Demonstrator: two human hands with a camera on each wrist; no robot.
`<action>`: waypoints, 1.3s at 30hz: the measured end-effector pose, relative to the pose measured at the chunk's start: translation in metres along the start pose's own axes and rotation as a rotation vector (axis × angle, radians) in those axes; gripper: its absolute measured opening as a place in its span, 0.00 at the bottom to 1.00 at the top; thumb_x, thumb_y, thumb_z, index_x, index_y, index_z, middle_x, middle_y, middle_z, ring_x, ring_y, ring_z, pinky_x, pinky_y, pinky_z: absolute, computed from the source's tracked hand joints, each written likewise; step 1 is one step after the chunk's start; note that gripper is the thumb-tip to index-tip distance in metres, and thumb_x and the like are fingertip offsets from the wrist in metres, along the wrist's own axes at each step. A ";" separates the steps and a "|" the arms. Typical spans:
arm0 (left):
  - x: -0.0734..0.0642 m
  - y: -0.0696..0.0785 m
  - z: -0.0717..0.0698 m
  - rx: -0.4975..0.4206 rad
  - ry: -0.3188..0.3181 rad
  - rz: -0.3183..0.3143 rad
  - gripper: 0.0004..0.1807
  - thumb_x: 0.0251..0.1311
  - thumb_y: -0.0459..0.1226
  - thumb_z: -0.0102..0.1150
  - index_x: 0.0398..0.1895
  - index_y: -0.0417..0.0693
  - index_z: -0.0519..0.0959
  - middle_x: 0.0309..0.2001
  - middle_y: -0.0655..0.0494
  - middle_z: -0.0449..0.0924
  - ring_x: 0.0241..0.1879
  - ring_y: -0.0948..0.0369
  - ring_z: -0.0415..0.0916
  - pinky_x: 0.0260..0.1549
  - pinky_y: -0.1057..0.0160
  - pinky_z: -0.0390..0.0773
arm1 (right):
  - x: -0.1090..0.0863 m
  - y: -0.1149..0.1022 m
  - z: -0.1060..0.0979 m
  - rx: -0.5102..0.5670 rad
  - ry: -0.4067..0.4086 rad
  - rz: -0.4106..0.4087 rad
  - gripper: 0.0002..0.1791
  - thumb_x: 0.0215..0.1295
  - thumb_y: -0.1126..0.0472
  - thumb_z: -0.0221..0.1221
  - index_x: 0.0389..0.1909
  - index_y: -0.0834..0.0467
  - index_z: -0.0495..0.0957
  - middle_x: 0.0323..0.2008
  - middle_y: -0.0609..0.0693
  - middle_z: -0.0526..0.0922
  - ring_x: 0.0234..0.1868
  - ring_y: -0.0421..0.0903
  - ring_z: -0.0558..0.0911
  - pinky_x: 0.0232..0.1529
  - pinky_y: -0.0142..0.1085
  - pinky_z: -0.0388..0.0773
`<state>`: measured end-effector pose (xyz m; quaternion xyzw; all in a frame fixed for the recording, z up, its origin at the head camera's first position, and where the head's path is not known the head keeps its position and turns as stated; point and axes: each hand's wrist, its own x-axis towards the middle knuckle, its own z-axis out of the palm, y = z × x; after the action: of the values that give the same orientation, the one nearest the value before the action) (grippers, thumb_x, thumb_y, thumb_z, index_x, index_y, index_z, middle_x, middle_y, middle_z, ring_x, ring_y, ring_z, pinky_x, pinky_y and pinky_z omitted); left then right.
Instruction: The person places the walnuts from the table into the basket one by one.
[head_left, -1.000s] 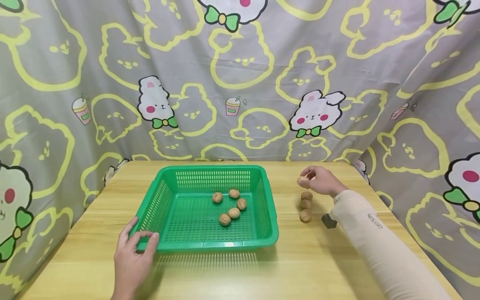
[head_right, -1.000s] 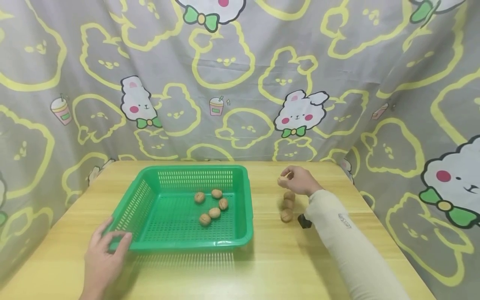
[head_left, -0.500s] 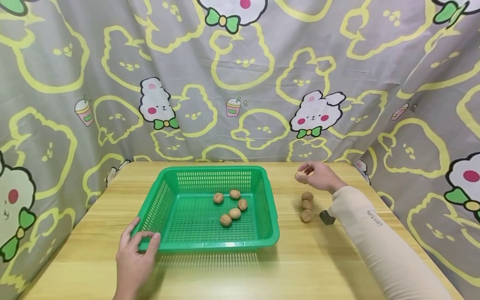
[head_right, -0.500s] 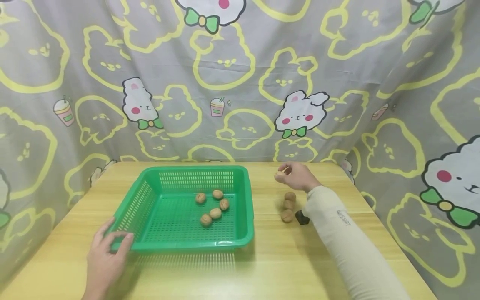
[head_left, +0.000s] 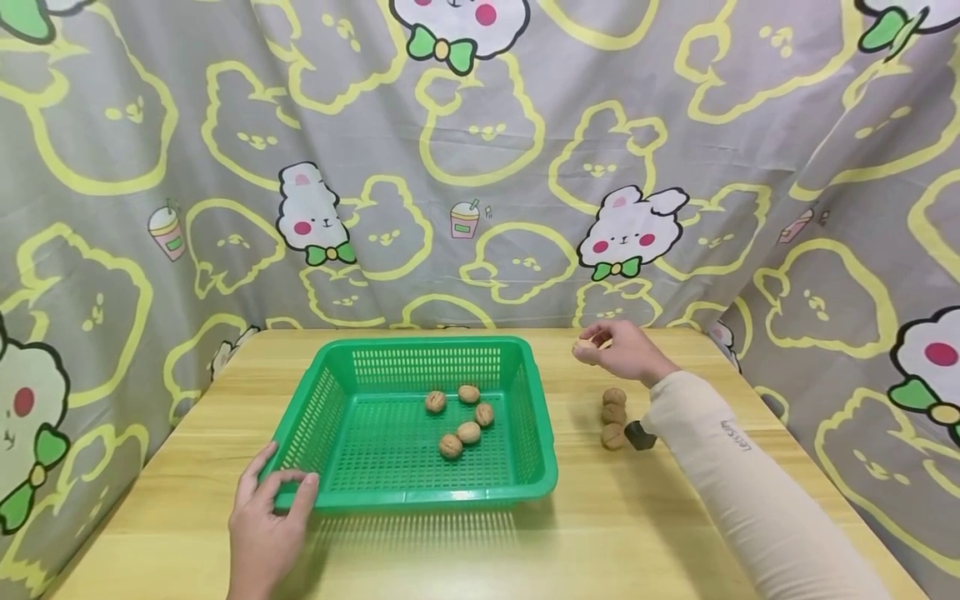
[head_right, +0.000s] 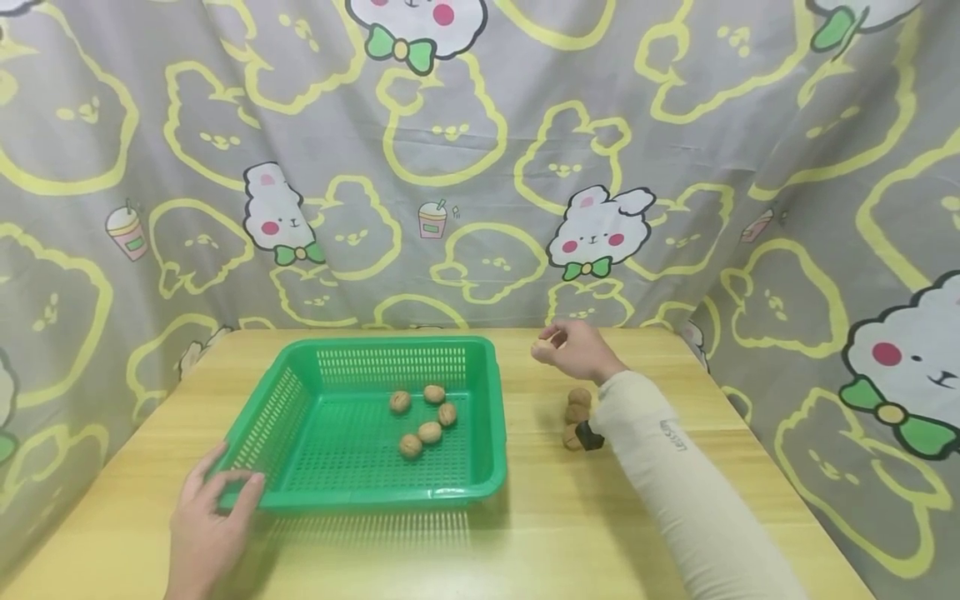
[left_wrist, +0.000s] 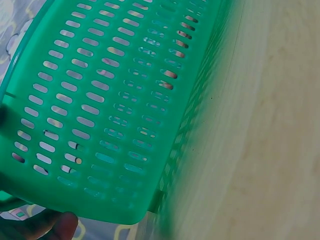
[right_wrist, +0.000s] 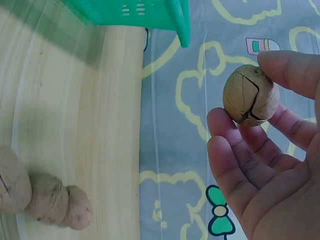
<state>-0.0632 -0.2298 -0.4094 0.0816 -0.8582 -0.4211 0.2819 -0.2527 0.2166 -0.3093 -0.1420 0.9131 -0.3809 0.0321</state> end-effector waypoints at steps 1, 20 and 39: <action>-0.001 0.000 0.000 0.002 -0.003 -0.004 0.09 0.61 0.38 0.62 0.30 0.41 0.80 0.68 0.41 0.62 0.64 0.33 0.58 0.55 0.28 0.58 | 0.000 0.000 0.001 0.003 -0.002 -0.005 0.20 0.65 0.52 0.62 0.49 0.63 0.76 0.40 0.57 0.76 0.38 0.51 0.76 0.37 0.40 0.74; -0.007 -0.003 -0.001 0.025 0.004 -0.028 0.09 0.62 0.38 0.61 0.31 0.40 0.80 0.68 0.40 0.62 0.64 0.32 0.58 0.55 0.28 0.57 | 0.017 -0.024 0.021 0.048 -0.038 -0.032 0.19 0.65 0.51 0.62 0.48 0.60 0.76 0.39 0.56 0.75 0.35 0.50 0.76 0.36 0.41 0.74; 0.003 0.001 0.004 -0.025 0.038 0.054 0.05 0.58 0.35 0.63 0.27 0.42 0.80 0.66 0.44 0.65 0.62 0.34 0.62 0.52 0.27 0.61 | 0.026 -0.045 0.020 0.137 -0.007 -0.019 0.17 0.66 0.53 0.59 0.49 0.60 0.76 0.43 0.57 0.78 0.39 0.56 0.80 0.40 0.43 0.78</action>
<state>-0.0680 -0.2282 -0.4091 0.0629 -0.8494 -0.4223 0.3102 -0.2636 0.1654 -0.2901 -0.1497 0.8833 -0.4424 0.0414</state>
